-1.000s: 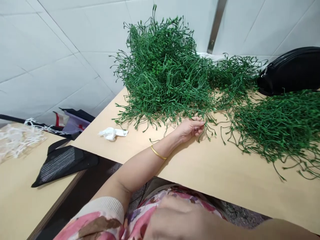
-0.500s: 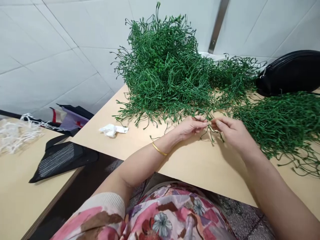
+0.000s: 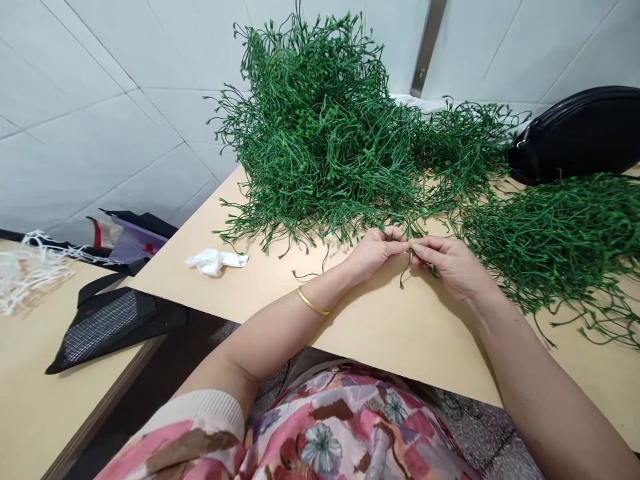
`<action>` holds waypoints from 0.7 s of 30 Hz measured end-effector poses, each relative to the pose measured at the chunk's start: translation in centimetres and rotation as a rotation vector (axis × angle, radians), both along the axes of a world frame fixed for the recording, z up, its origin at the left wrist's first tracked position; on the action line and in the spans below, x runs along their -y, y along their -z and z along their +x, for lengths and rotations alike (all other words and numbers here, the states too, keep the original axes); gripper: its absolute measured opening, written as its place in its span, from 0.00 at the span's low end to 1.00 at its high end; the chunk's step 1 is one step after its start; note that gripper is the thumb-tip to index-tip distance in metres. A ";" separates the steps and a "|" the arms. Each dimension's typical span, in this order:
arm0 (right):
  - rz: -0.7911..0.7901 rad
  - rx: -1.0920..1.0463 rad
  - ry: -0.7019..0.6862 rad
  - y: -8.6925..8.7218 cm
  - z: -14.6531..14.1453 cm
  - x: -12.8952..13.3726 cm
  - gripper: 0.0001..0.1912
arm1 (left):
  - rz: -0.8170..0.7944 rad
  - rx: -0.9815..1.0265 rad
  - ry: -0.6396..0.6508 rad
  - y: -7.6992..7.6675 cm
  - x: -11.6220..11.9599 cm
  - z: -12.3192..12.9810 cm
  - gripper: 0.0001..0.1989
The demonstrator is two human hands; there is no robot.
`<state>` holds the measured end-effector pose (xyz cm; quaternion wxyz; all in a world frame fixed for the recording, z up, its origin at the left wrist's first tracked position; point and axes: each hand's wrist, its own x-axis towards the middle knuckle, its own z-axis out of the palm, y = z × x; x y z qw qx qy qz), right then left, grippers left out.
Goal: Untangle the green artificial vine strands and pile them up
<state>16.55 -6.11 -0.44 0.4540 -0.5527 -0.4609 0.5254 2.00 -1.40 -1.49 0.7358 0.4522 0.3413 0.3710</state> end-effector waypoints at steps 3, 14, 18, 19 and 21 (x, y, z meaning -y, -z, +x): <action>0.045 0.017 -0.007 0.3 -0.1 -0.1 0.15 | -0.003 0.007 0.001 0.1 0.0 0.0 0.10; 0.528 0.687 -0.093 0.4 -0.8 0.4 0.12 | -0.137 0.142 -0.071 0.2 0.0 0.7 0.12; 0.746 0.738 -0.338 -1.1 -2.3 2.0 0.13 | -0.196 0.134 -0.188 0.0 -1.1 0.7 0.14; 0.775 0.699 -0.452 -1.4 -2.7 2.5 0.12 | -0.227 0.124 -0.214 0.0 -1.5 0.6 0.14; 0.811 0.625 -0.561 -2.0 -3.2 3.3 0.11 | -0.256 0.118 -0.212 0.0 -1.8 0.5 0.14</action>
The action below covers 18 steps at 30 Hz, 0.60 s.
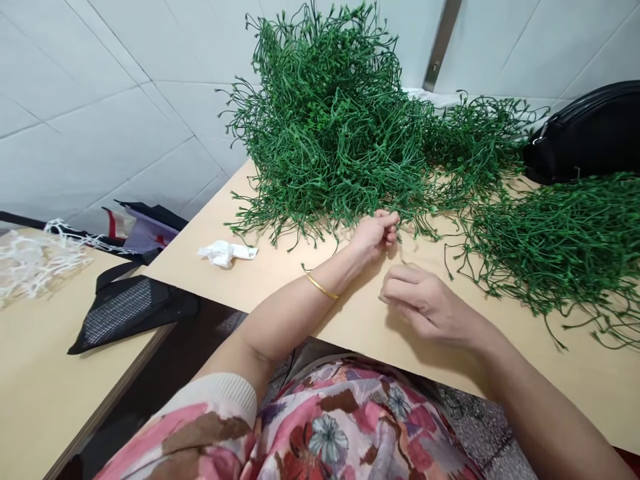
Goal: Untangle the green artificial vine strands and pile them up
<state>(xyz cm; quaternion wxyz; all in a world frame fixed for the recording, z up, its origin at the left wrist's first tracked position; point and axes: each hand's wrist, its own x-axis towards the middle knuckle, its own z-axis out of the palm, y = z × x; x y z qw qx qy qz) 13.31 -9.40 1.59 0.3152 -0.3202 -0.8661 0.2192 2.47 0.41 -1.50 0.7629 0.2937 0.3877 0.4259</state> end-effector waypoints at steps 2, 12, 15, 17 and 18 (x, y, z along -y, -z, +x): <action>-0.011 -0.106 0.138 -0.3 0.2 0.3 0.10 | 0.055 -0.002 0.058 0.0 0.2 -0.1 0.13; -0.203 -0.154 0.770 2.2 1.9 -2.0 0.13 | 0.222 -0.089 0.168 0.4 1.1 -0.4 0.12; -0.258 0.006 0.740 2.5 1.2 -2.0 0.11 | 0.256 -0.098 0.159 0.6 0.9 -0.4 0.14; -0.245 0.076 0.736 2.5 0.9 -1.9 0.12 | 0.280 -0.113 0.157 0.6 1.0 -0.4 0.15; -0.220 0.101 0.736 2.5 0.9 -1.9 0.13 | 0.289 -0.122 0.160 0.6 1.1 -0.4 0.14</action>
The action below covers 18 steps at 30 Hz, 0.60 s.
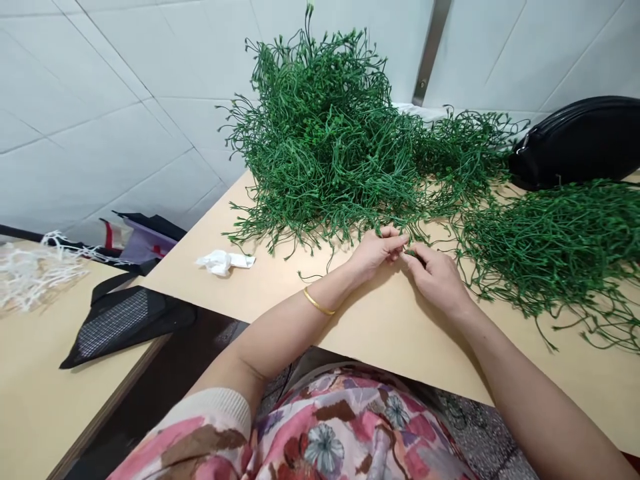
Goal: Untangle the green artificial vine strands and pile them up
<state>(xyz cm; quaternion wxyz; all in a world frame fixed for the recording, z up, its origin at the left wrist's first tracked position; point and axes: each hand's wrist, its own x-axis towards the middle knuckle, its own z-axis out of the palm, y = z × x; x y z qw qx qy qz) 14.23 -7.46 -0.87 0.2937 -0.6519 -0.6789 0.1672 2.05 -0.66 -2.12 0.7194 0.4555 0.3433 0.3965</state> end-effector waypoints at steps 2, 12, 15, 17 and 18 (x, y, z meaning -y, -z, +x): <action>0.027 0.059 -0.026 0.0 0.2 0.0 0.13 | 0.007 -0.022 0.004 -0.1 0.3 0.1 0.14; 0.109 0.150 -0.623 -2.6 -2.9 4.2 0.15 | 0.026 -0.136 -0.220 -0.2 -0.3 1.1 0.14; 0.305 0.203 -0.475 -4.3 -2.1 4.7 0.13 | 0.149 -0.212 -0.081 -0.2 -0.3 0.8 0.14; 0.440 0.376 -0.165 -5.1 0.7 4.1 0.12 | 0.217 -0.231 0.024 -0.2 0.2 0.5 0.14; 0.458 0.486 -0.024 -5.4 2.6 3.7 0.12 | 0.240 -0.236 0.058 -0.3 0.4 0.3 0.14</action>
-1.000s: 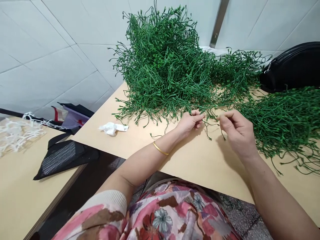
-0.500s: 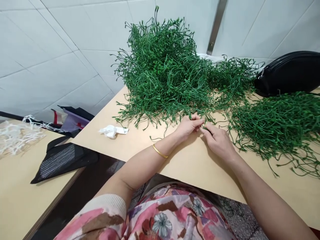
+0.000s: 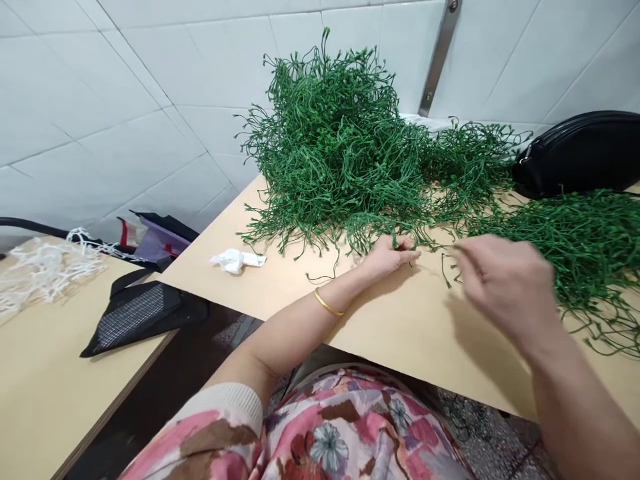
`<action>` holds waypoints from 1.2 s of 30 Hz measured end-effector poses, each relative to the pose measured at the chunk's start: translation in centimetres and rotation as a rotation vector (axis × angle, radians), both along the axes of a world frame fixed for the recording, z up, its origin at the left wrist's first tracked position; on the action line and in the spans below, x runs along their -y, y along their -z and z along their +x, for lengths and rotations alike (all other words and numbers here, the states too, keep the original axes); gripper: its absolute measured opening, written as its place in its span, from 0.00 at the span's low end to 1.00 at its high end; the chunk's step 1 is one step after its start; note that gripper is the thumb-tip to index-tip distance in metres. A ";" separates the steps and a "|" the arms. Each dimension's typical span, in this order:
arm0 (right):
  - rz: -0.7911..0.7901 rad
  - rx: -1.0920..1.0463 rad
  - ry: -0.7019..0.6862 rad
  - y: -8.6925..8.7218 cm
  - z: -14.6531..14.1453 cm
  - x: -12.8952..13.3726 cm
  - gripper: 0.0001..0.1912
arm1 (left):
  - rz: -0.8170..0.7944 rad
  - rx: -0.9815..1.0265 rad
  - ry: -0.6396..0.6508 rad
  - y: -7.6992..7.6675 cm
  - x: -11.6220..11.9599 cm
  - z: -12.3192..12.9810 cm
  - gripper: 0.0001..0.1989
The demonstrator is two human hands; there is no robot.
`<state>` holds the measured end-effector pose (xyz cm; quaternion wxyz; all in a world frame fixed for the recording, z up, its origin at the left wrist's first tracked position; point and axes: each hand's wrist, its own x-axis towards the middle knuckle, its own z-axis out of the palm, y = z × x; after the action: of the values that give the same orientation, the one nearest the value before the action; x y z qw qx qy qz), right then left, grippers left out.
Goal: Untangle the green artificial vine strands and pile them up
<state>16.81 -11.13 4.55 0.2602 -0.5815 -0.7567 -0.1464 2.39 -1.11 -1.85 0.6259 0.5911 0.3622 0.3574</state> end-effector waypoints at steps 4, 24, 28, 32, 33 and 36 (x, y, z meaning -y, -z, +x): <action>-0.033 0.118 0.536 -0.6 6.7 -1.0 0.16 | 0.034 -0.025 0.113 -0.4 0.4 -0.5 0.15; -0.258 -0.689 -0.054 5.2 -0.4 -4.7 0.11 | 0.064 -0.093 0.221 0.9 -0.1 -0.4 0.08; -0.071 -0.629 0.068 6.1 0.7 -5.0 0.08 | -0.124 0.003 0.233 0.3 0.2 -0.4 0.16; 0.030 -0.550 0.092 6.4 1.7 -4.7 0.09 | -0.245 0.177 0.146 -0.4 0.2 -0.7 0.14; 0.036 -0.537 0.061 6.3 1.8 -4.5 0.09 | -0.267 0.213 0.110 -0.5 0.2 -0.7 0.14; -0.042 -0.489 -0.116 5.5 1.4 -3.8 0.07 | -0.310 0.285 0.054 -0.5 0.0 -0.7 0.10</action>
<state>18.22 -7.36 -0.96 0.4314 -0.5608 -0.7061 0.0298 1.64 -1.15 -1.34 0.7636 0.4405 0.3049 0.3605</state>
